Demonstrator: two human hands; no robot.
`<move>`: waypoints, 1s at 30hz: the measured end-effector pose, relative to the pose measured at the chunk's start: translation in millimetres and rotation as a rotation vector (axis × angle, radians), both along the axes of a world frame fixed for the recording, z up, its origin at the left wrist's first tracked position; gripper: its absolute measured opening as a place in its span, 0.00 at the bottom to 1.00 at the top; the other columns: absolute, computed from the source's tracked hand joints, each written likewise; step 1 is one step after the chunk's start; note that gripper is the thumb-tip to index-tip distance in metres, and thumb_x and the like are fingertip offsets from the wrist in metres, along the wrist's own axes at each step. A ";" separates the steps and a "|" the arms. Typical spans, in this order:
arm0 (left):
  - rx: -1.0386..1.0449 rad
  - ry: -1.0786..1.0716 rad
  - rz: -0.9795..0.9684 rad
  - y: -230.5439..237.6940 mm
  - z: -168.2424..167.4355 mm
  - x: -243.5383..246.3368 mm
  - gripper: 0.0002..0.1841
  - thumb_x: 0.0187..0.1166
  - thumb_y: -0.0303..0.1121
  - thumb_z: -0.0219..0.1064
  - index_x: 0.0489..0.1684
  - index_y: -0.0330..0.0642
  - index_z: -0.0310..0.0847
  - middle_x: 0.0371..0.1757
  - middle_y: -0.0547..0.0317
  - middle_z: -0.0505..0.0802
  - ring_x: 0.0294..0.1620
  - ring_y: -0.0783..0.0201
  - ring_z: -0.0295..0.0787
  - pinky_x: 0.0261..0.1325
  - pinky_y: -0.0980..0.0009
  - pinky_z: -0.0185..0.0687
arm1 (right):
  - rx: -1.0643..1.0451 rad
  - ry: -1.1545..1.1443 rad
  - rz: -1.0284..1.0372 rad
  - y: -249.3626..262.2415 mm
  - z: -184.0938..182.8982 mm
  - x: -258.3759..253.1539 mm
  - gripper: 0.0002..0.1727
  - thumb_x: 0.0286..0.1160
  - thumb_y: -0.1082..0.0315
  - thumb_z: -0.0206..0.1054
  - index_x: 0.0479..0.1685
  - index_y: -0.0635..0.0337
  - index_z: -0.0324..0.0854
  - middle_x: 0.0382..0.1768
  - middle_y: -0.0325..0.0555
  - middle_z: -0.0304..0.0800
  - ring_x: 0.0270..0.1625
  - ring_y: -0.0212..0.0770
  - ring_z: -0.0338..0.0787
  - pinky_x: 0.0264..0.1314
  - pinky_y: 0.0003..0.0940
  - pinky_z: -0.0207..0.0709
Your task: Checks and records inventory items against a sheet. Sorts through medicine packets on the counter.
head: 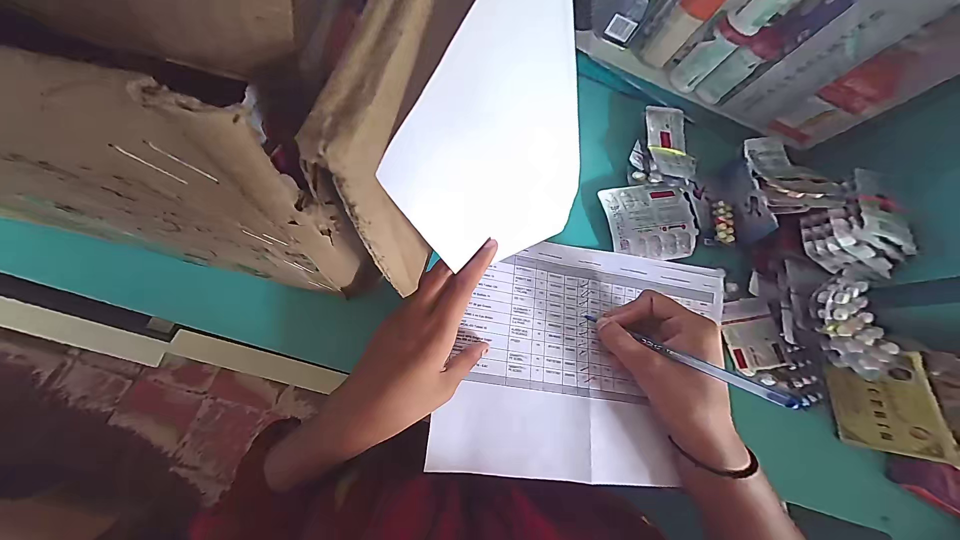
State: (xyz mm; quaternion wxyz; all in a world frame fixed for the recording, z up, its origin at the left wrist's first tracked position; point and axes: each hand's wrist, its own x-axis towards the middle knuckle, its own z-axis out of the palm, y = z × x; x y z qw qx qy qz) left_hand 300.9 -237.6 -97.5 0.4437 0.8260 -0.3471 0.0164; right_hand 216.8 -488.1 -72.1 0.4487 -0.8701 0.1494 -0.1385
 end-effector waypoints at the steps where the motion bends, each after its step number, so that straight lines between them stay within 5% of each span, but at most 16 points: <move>1: 0.002 -0.003 0.000 0.1 0.2 0.1 0.47 0.68 0.34 0.75 0.94 0.49 0.54 0.78 0.44 0.77 0.66 0.52 0.84 0.58 0.57 0.87 | 0.005 0.000 0.001 0.2 0.2 0.2 0.06 0.60 0.70 0.70 0.26 0.46 0.79 0.20 0.20 0.85 0.19 0.14 0.81 0.21 0.10 0.74; 30: 0.027 -0.037 0.022 0.6 -2.0 -0.5 0.46 0.69 0.37 0.74 0.93 0.47 0.56 0.77 0.42 0.79 0.65 0.49 0.86 0.59 0.55 0.86 | 0.008 0.010 -0.010 1.7 2.4 -0.3 0.08 0.59 0.72 0.71 0.25 0.47 0.79 0.20 0.22 0.85 0.20 0.15 0.81 0.21 0.11 0.73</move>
